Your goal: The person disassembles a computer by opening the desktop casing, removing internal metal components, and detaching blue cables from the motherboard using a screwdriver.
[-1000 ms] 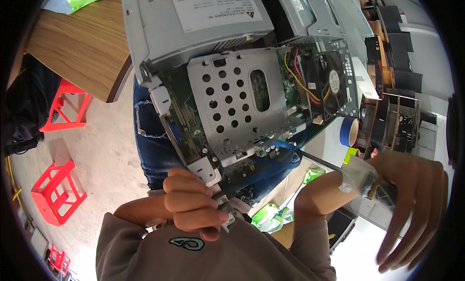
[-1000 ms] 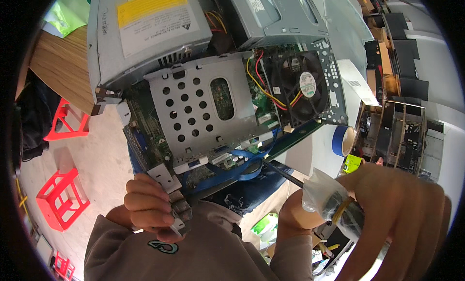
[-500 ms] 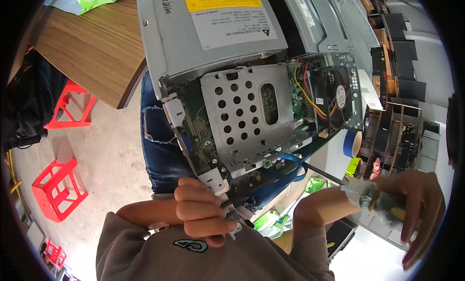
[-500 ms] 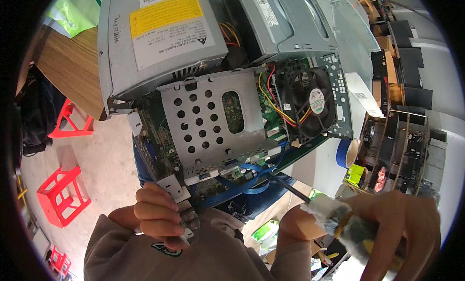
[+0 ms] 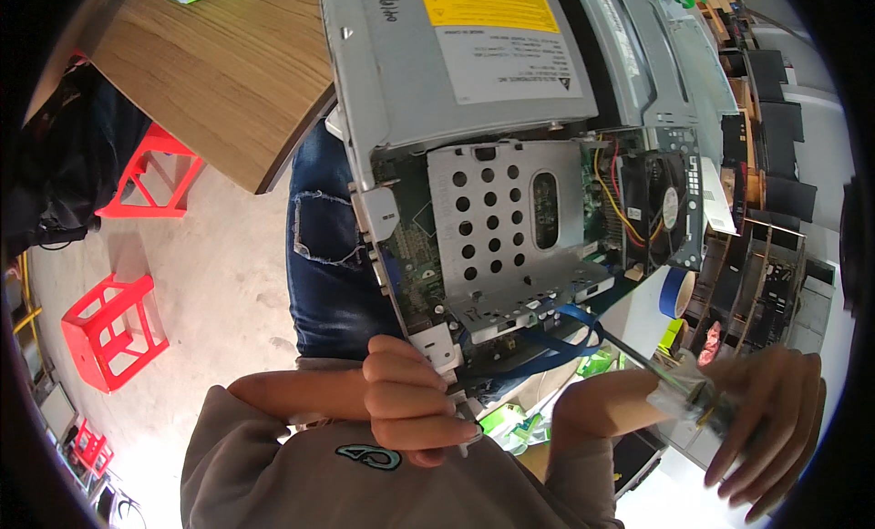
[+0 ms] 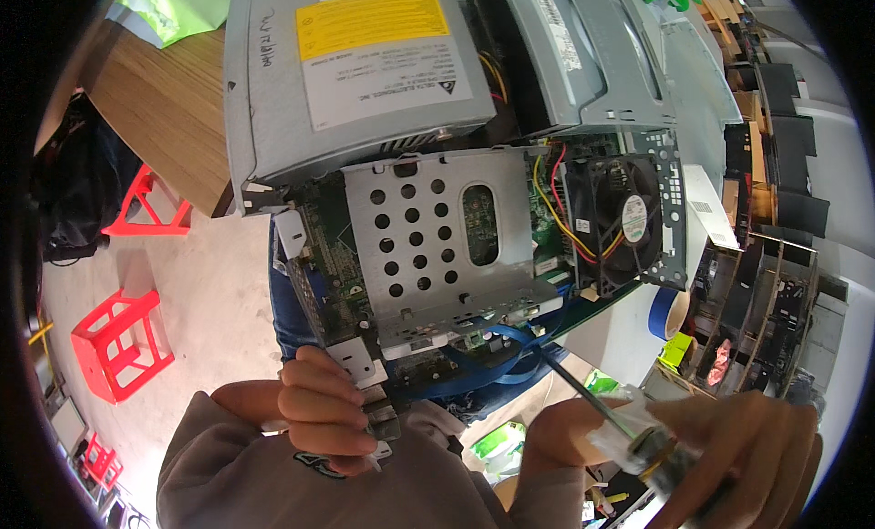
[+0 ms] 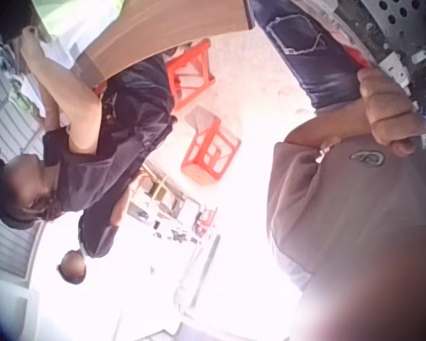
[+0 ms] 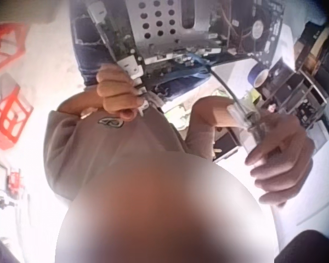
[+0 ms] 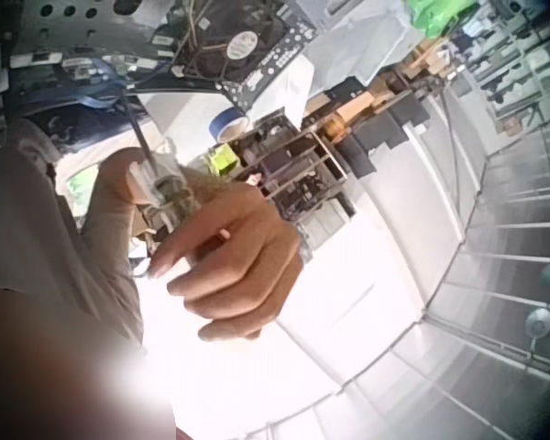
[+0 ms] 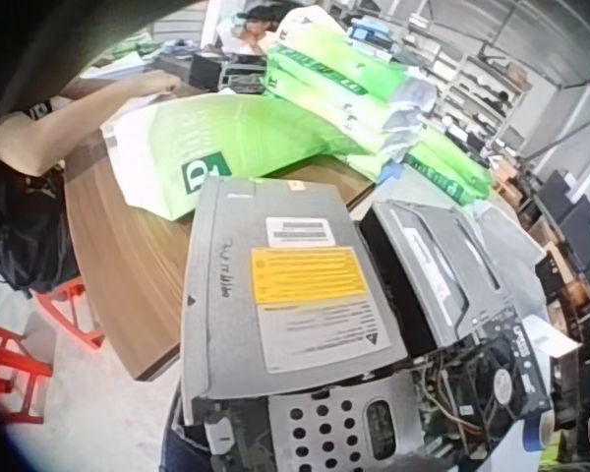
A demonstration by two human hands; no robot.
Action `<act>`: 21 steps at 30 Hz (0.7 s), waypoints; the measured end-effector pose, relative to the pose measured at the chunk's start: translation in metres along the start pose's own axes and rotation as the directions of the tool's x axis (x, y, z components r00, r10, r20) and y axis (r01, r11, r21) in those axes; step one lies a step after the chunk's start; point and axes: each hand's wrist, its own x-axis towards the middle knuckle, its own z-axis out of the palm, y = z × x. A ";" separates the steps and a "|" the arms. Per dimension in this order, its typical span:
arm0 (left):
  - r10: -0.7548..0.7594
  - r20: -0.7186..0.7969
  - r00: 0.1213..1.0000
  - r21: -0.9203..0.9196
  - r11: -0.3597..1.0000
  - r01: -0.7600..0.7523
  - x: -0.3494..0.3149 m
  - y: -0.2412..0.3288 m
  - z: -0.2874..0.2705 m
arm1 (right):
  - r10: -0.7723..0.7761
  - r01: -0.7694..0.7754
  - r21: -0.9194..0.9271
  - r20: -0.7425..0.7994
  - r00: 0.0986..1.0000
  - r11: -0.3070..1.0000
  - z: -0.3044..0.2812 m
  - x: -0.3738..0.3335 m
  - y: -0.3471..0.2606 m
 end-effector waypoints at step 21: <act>-0.025 0.014 1.000 0.034 0.999 0.024 0.002 0.004 -0.005 | -0.197 -0.302 -0.742 -0.501 0.843 0.599 -0.037 -0.019 -0.060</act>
